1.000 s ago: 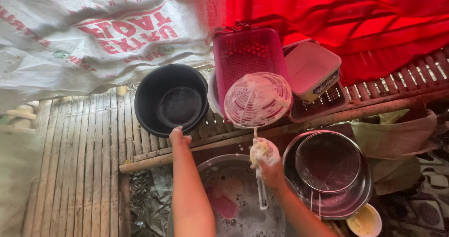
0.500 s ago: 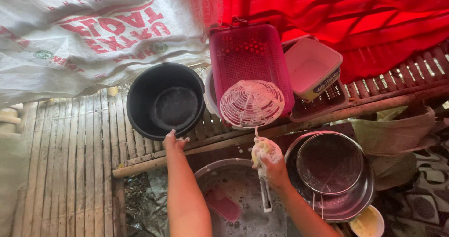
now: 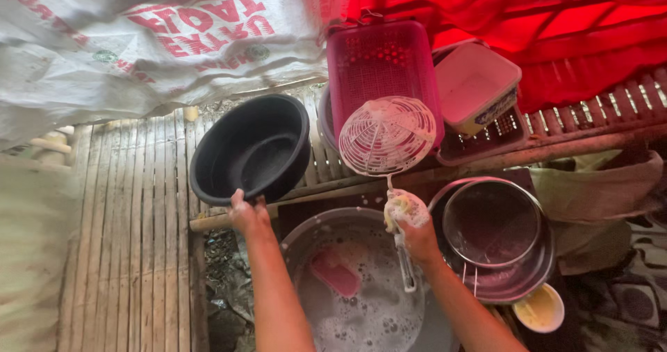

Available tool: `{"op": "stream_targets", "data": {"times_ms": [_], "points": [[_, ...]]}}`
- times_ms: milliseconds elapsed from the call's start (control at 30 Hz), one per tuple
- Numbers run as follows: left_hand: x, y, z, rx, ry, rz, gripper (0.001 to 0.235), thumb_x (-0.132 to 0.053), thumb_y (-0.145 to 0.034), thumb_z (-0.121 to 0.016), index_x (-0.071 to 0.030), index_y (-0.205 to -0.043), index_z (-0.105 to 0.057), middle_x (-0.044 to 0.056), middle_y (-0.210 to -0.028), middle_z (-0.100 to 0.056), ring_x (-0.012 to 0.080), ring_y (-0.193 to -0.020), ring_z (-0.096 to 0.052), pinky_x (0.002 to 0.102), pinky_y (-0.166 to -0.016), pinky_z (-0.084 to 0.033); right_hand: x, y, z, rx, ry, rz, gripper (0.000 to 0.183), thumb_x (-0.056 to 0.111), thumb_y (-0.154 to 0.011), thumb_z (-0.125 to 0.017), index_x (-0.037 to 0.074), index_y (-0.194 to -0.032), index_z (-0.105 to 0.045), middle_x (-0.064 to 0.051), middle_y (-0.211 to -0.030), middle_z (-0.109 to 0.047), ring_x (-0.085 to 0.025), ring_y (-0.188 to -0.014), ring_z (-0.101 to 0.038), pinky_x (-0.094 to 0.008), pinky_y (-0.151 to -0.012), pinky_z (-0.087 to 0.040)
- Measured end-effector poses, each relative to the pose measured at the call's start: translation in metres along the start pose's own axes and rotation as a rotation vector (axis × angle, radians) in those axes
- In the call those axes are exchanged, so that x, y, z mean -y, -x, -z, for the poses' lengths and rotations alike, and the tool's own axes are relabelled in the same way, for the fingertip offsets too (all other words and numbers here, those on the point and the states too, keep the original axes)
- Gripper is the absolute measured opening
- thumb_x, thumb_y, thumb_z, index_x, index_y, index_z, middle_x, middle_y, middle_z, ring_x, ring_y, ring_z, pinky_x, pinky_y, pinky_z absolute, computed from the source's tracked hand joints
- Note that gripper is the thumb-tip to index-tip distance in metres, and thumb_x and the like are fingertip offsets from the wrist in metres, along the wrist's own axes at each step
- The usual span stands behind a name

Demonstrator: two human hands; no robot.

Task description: The person washes a metal strainer and a black pot in a large basin of soapy water. They use a sponge and a pink scrubber to clean the items, scrubbing the strainer thoroughly before moving on to the pot.

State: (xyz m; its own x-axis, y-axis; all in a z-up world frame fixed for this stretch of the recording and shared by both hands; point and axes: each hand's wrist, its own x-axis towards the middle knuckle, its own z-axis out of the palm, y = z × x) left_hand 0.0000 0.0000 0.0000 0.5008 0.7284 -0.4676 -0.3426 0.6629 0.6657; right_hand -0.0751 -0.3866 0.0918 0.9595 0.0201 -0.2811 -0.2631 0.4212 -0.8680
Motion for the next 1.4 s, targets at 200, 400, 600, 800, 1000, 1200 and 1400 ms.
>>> {"op": "stream_targets", "data": {"times_ms": [200,400,600,800,1000,1200,1400], "points": [[-0.078,0.126,0.000,0.096,0.030,-0.069,0.047,-0.008,-0.088,-0.064,-0.005,-0.133,-0.051,0.013,-0.125,-0.061,0.0310,-0.109,-0.065,0.048,-0.085,-0.058,0.012,0.034,0.007,-0.052,0.019,0.081,0.040,0.003,-0.092,-0.064,0.002,-0.131,-0.056,-0.004,-0.094,-0.065,-0.014,-0.084,-0.071,-0.026,-0.064,-0.052],[-0.121,0.211,0.017,0.106,-0.002,-0.033,0.040,-0.010,-0.087,-0.064,-0.009,-0.126,-0.056,0.008,-0.118,-0.061,0.0248,-0.105,-0.064,0.045,-0.088,-0.060,0.001,0.069,0.047,-0.200,0.173,0.213,0.040,0.000,-0.094,-0.065,0.002,-0.133,-0.061,-0.006,-0.101,-0.068,-0.014,-0.081,-0.064,-0.028,-0.069,-0.053],[-0.134,0.263,0.061,0.161,-0.076,0.003,0.032,-0.007,-0.085,-0.069,-0.009,-0.116,-0.060,0.005,-0.112,-0.063,0.0215,-0.102,-0.062,0.038,-0.085,-0.059,0.007,0.108,0.110,-0.288,0.645,0.580,0.037,0.003,-0.093,-0.067,-0.004,-0.128,-0.062,-0.014,-0.118,-0.073,-0.022,-0.109,-0.071,-0.034,-0.094,-0.054],[-0.141,0.315,0.096,0.187,-0.101,0.040,0.039,-0.005,-0.078,-0.068,-0.004,-0.117,-0.063,0.008,-0.111,-0.068,0.0259,-0.099,-0.067,0.040,-0.088,-0.060,0.015,0.145,0.100,-0.308,0.801,0.539,0.035,0.007,-0.091,-0.069,0.001,-0.125,-0.065,-0.014,-0.111,-0.075,-0.020,-0.102,-0.074,-0.032,-0.089,-0.056],[-0.157,0.324,0.138,0.094,-0.440,-0.183,0.028,-0.006,-0.096,-0.064,0.000,-0.124,-0.060,0.016,-0.115,-0.072,0.0211,-0.109,-0.070,0.030,-0.099,-0.055,0.026,0.164,0.087,-0.075,0.893,0.448,0.047,0.003,-0.079,-0.073,0.002,-0.124,-0.064,-0.013,-0.106,-0.075,-0.026,-0.096,-0.072,-0.037,-0.085,-0.054],[-0.184,0.345,0.146,0.326,-0.399,-0.299,0.023,0.007,-0.089,-0.063,0.001,-0.110,-0.061,0.007,-0.103,-0.068,0.0168,-0.088,-0.066,0.031,-0.081,-0.058,0.012,0.151,0.140,-0.242,0.839,0.521,0.039,0.012,-0.085,-0.073,0.007,-0.122,-0.064,-0.014,-0.108,-0.076,-0.029,-0.099,-0.076,-0.040,-0.087,-0.057],[-0.154,0.347,0.162,0.399,-0.359,-0.251,0.016,0.007,-0.090,-0.066,0.002,-0.104,-0.060,0.006,-0.098,-0.066,0.0137,-0.085,-0.062,0.027,-0.079,-0.054,-0.027,0.151,0.163,-0.567,1.301,0.228,0.043,0.031,-0.089,-0.071,0.010,-0.125,-0.063,-0.023,-0.107,-0.069,-0.045,-0.097,-0.067,-0.054,-0.083,-0.052]]}}
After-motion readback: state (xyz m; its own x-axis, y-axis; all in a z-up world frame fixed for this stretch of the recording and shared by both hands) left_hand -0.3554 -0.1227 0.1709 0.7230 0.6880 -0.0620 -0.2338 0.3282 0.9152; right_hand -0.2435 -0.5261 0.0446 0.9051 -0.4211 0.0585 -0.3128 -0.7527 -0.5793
